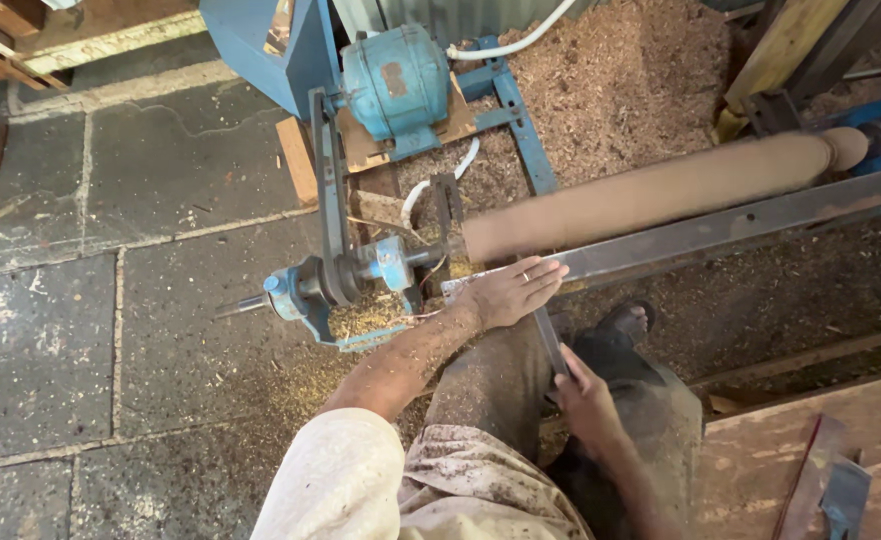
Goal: The person shapes a cylindrical wooden piece mounted on a lathe using a chisel and sandpaper. They carve grooves into the wood and smooth the surface while the lathe rotates.
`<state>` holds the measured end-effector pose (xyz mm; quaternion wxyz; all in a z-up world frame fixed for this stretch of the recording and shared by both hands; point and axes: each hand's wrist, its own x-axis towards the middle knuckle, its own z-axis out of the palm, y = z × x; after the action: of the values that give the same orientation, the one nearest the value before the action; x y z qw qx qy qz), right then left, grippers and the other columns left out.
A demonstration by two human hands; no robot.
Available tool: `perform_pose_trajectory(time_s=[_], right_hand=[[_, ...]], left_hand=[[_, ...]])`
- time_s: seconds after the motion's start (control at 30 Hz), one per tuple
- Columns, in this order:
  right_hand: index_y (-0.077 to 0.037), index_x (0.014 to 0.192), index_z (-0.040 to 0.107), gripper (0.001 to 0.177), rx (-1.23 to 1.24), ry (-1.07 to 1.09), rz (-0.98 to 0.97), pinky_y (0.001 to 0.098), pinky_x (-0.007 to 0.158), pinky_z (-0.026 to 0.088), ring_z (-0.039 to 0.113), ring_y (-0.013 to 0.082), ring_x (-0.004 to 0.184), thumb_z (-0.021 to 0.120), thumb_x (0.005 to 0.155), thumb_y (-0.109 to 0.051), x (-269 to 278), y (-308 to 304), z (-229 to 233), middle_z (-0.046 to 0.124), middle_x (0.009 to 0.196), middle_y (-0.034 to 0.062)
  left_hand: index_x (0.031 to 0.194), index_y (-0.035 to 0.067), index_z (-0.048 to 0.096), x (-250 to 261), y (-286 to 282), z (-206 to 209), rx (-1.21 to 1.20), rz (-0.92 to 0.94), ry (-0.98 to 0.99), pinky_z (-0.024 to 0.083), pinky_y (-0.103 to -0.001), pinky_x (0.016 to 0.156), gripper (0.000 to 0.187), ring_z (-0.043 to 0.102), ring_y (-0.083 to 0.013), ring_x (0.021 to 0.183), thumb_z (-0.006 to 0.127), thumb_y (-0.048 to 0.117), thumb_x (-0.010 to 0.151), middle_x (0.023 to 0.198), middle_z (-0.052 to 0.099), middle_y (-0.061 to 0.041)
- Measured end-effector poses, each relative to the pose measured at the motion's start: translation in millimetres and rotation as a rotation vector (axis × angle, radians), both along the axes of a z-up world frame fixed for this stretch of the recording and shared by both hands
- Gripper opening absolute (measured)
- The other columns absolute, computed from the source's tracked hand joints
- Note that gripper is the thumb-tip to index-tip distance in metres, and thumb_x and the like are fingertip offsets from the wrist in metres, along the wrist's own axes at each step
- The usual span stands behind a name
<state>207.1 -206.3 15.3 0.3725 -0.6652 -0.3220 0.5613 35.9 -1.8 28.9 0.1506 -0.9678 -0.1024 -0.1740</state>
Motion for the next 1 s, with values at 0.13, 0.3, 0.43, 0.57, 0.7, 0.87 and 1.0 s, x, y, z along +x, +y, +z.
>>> perform_pose_trajectory(time_s=[0.13, 0.3, 0.43, 0.57, 0.7, 0.87, 1.0], right_hand=[[-0.015, 0.152, 0.05, 0.057, -0.018, 0.088, -0.135, 0.0238, 0.053, 0.039, 0.043, 0.0059, 0.061, 0.055, 0.096, -0.008, -29, -5, -2, 0.052, 0.073, -0.0081], [-0.019, 0.154, 0.05, 0.058, 0.007, 0.158, -0.283, 0.0248, 0.044, 0.034, 0.04, 0.0071, 0.051, 0.054, 0.097, -0.009, -63, -6, 3, 0.047, 0.065, -0.0041], [-0.023, 0.155, 0.045, 0.059, -0.06, 0.162, -0.362, 0.0266, 0.037, 0.031, 0.037, 0.0081, 0.044, 0.054, 0.098, -0.012, -67, -6, 10, 0.046, 0.061, -0.0034], [-0.022, 0.156, 0.046, 0.059, -0.003, 0.176, -0.314, 0.0254, 0.037, 0.031, 0.036, 0.007, 0.044, 0.053, 0.098, -0.011, -46, -5, 12, 0.046, 0.061, -0.0039], [-0.02, 0.155, 0.047, 0.058, -0.015, 0.125, -0.217, 0.0252, 0.044, 0.034, 0.037, 0.0071, 0.051, 0.054, 0.098, -0.01, -26, -3, 8, 0.046, 0.067, -0.0048], [-0.014, 0.153, 0.051, 0.057, 0.003, 0.096, -0.134, 0.0247, 0.053, 0.036, 0.04, 0.0066, 0.059, 0.056, 0.096, -0.008, -4, -6, 3, 0.046, 0.069, -0.0058], [-0.015, 0.154, 0.048, 0.058, -0.015, 0.054, -0.032, 0.0237, 0.054, 0.04, 0.043, 0.006, 0.06, 0.056, 0.096, -0.008, 16, -2, 4, 0.05, 0.071, -0.0067]], left_hand=[[0.149, 0.001, 0.051, 2, 2, -3, -0.005, 0.005, -0.011, 0.027, -0.041, 0.13, 0.052, 0.04, -0.0238, 0.151, 0.047, 0.018, 0.1, 0.162, 0.044, -0.01], [0.151, 0.005, 0.049, 3, 0, -9, -0.067, 0.006, -0.007, 0.024, -0.042, 0.129, 0.054, 0.04, -0.0228, 0.151, 0.047, 0.019, 0.099, 0.164, 0.041, -0.006], [0.15, 0.007, 0.05, 21, 6, -8, -0.059, -0.024, 0.038, 0.025, -0.041, 0.128, 0.056, 0.042, -0.0228, 0.15, 0.047, 0.02, 0.095, 0.163, 0.042, -0.006], [0.146, 0.004, 0.054, 31, 3, -8, -0.06, -0.028, -0.022, 0.028, -0.043, 0.127, 0.05, 0.043, -0.025, 0.148, 0.048, 0.02, 0.099, 0.16, 0.047, -0.009], [0.142, 0.0, 0.058, 30, 4, -2, -0.05, -0.021, -0.069, 0.034, -0.042, 0.127, 0.047, 0.047, -0.027, 0.147, 0.051, 0.02, 0.099, 0.155, 0.053, -0.011], [0.138, -0.001, 0.06, 29, 2, 1, -0.046, -0.029, -0.062, 0.035, -0.043, 0.124, 0.046, 0.048, -0.0283, 0.144, 0.052, 0.019, 0.097, 0.153, 0.054, -0.013], [0.139, -0.001, 0.059, 30, 1, 1, -0.059, -0.023, -0.049, 0.033, -0.043, 0.127, 0.044, 0.046, -0.0281, 0.147, 0.051, 0.018, 0.1, 0.154, 0.053, -0.014]])
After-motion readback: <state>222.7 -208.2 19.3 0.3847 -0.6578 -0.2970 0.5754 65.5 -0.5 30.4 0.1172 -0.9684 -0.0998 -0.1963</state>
